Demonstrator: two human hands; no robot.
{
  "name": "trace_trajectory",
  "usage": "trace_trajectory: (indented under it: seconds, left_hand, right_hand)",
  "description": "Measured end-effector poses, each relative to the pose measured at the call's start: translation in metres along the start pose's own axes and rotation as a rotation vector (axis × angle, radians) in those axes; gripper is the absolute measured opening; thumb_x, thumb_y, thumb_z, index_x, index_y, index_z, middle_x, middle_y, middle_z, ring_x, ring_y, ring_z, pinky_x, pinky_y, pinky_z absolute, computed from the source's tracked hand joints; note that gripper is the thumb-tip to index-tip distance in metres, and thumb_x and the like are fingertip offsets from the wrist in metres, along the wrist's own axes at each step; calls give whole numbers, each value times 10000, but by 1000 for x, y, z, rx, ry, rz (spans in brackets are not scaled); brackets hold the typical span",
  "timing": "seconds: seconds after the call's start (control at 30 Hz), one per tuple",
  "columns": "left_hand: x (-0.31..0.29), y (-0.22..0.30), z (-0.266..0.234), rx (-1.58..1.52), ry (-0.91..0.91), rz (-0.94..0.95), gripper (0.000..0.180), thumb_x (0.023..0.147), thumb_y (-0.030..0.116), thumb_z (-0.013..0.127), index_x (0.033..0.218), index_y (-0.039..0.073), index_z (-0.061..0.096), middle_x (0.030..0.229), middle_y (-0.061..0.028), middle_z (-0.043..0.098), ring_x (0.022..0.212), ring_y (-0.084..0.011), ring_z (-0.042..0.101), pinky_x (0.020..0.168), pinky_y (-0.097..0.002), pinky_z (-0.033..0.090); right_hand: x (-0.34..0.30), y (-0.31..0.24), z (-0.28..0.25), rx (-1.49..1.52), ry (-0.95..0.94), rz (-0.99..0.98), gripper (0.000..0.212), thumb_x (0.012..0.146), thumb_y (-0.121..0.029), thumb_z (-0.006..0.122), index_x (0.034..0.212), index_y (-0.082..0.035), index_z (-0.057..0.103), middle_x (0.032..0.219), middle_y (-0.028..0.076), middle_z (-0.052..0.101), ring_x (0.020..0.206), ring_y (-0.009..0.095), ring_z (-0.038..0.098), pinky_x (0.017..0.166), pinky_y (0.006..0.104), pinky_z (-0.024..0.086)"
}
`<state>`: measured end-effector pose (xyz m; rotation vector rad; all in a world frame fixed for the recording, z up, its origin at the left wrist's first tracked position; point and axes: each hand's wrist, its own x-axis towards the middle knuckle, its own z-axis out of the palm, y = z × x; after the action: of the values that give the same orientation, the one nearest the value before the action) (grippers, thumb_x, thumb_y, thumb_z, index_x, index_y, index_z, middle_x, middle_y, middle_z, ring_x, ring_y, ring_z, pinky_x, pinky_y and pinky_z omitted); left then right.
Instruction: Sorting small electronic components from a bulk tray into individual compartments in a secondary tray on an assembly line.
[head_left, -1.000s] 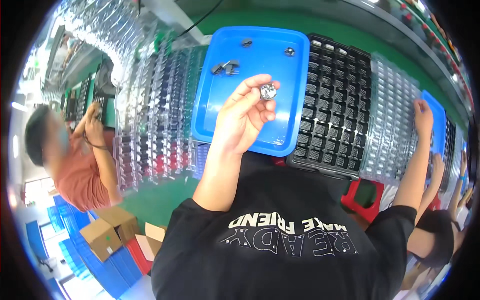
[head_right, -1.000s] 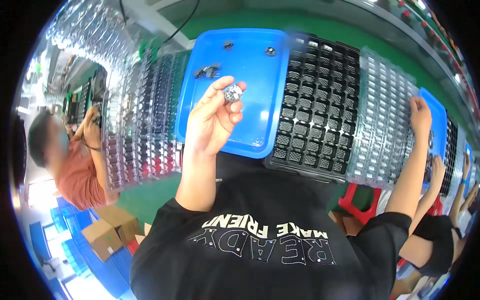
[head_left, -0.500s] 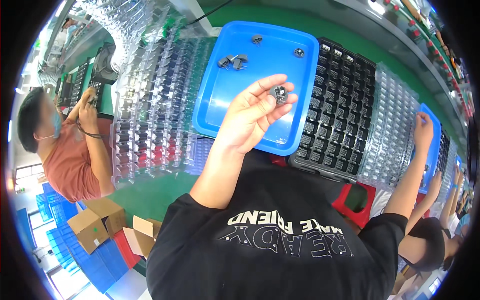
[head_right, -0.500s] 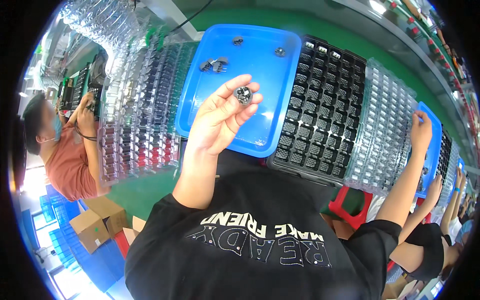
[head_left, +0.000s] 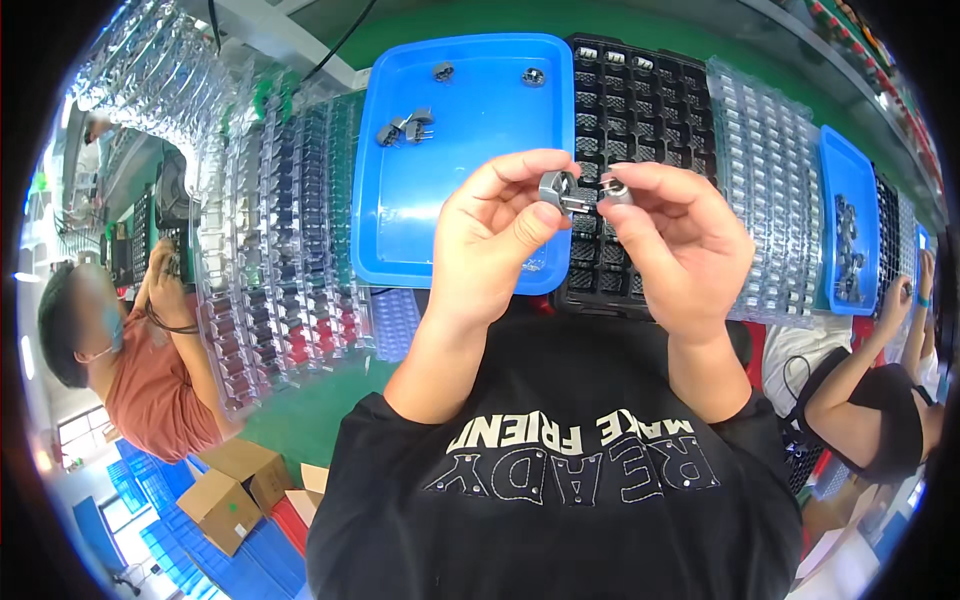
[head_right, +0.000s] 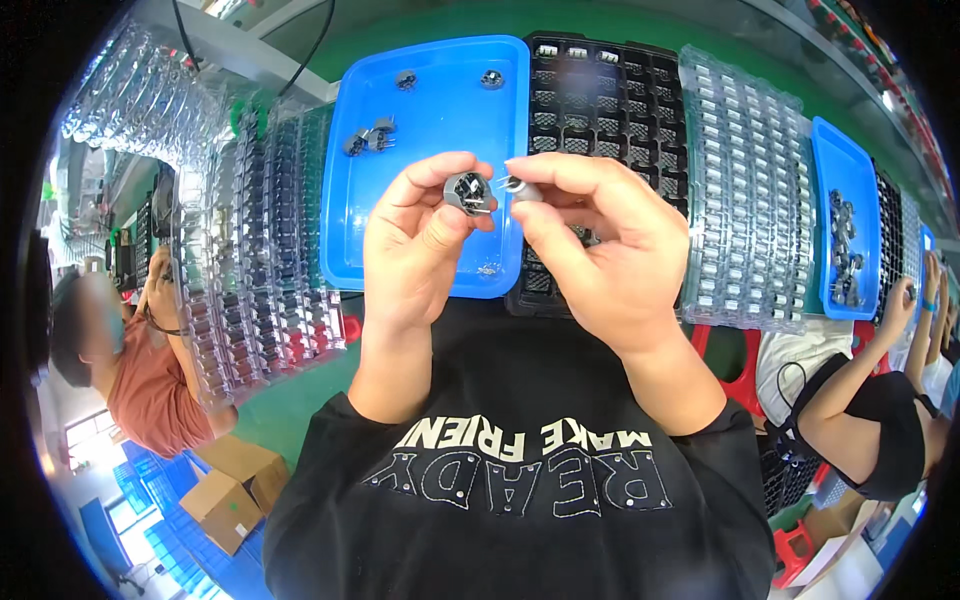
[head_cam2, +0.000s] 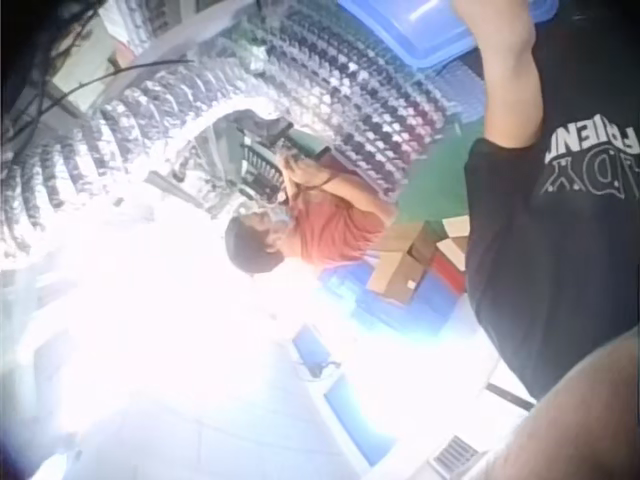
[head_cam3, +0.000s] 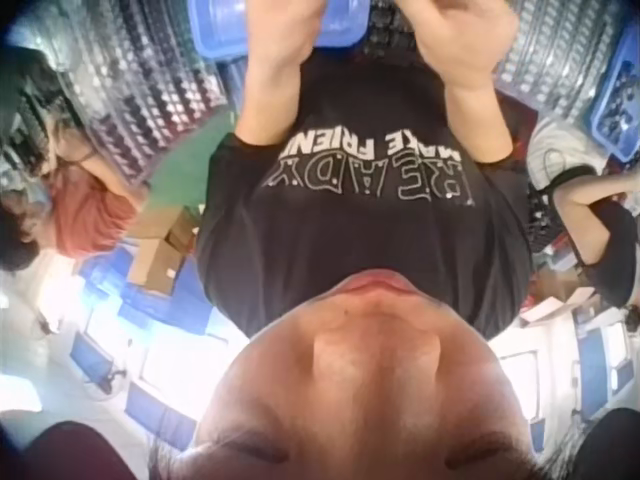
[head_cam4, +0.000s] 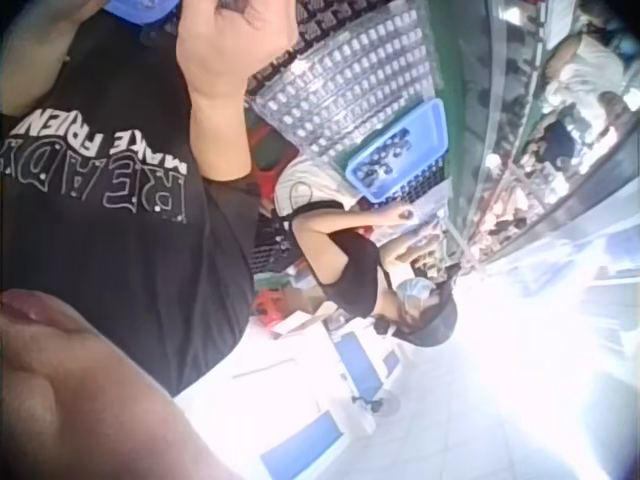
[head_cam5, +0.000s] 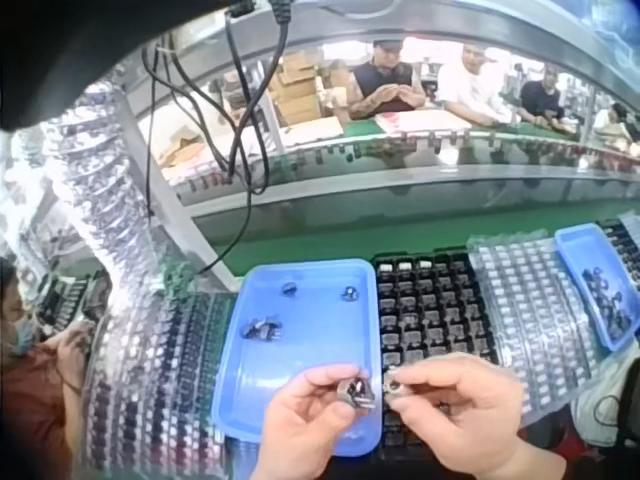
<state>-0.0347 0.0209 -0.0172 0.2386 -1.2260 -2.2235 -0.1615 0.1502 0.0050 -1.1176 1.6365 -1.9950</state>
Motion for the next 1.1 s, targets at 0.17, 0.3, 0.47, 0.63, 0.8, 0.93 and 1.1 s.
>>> trace_trajectory:
  seconds: [0.17, 0.3, 0.47, 0.63, 0.8, 0.93, 1.1]
  left_hand:
    - [-5, -8, 0, -71, -31, 13, 413, 935, 85, 739, 1303, -38, 597, 1228, -132, 665, 1085, -173, 644, 955, -318, 545]
    - [2, -3, -1, -70, -49, 31, 401, 938, 66, 729, 1303, -38, 599, 1217, -134, 670, 1093, -176, 640, 961, -327, 546]
    - [3, 5, -11, 57, -48, 93, 363, 935, 4, 698, 1284, -38, 605, 1218, -118, 669, 1067, -166, 649, 960, -327, 550]
    - [-2, 1, -20, 129, -60, -66, 351, 944, 34, 680, 1289, 9, 615, 1145, -72, 687, 1025, -115, 658, 889, -272, 547]
    - [-2, -24, -9, 28, -129, -129, 367, 959, 38, 670, 1314, -2, 584, 1226, -72, 650, 1107, -127, 628, 951, -289, 530]
    - [-3, -26, 1, 73, -140, -98, 357, 949, 36, 682, 1291, -5, 587, 1214, -75, 651, 1102, -136, 631, 960, -298, 530]
    - [4, -42, 15, 34, -148, -55, 310, 946, 32, 696, 1241, 4, 604, 1158, -57, 646, 1088, -135, 632, 955, -303, 528]
  right_hand:
    - [1, -1, 6, -302, -76, -256, 310, 788, 69, 807, 1086, 18, 736, 1029, 132, 710, 876, 176, 705, 762, 279, 592]
    - [9, -1, 11, -488, -51, -375, 334, 741, 19, 855, 1058, -14, 757, 951, 115, 730, 833, 182, 705, 699, 272, 575]
    - [15, -9, 20, -583, -42, -468, 301, 723, -17, 864, 1005, -19, 758, 909, 117, 728, 814, 229, 712, 702, 309, 583]
    - [9, -6, 21, -592, -70, -464, 245, 746, 9, 821, 975, 3, 735, 923, 146, 724, 839, 305, 706, 743, 357, 577]
    - [-2, -16, -1, -619, -109, -404, 284, 740, 20, 816, 1006, -7, 721, 934, 150, 713, 818, 302, 699, 719, 350, 576]
    - [-11, -8, -12, -449, -83, -180, 231, 744, 47, 803, 945, -6, 702, 902, 122, 711, 840, 240, 704, 722, 339, 578]
    - [-12, 8, -23, -60, 13, -45, 175, 765, 84, 765, 894, 14, 671, 925, 103, 681, 863, 184, 667, 756, 294, 556]
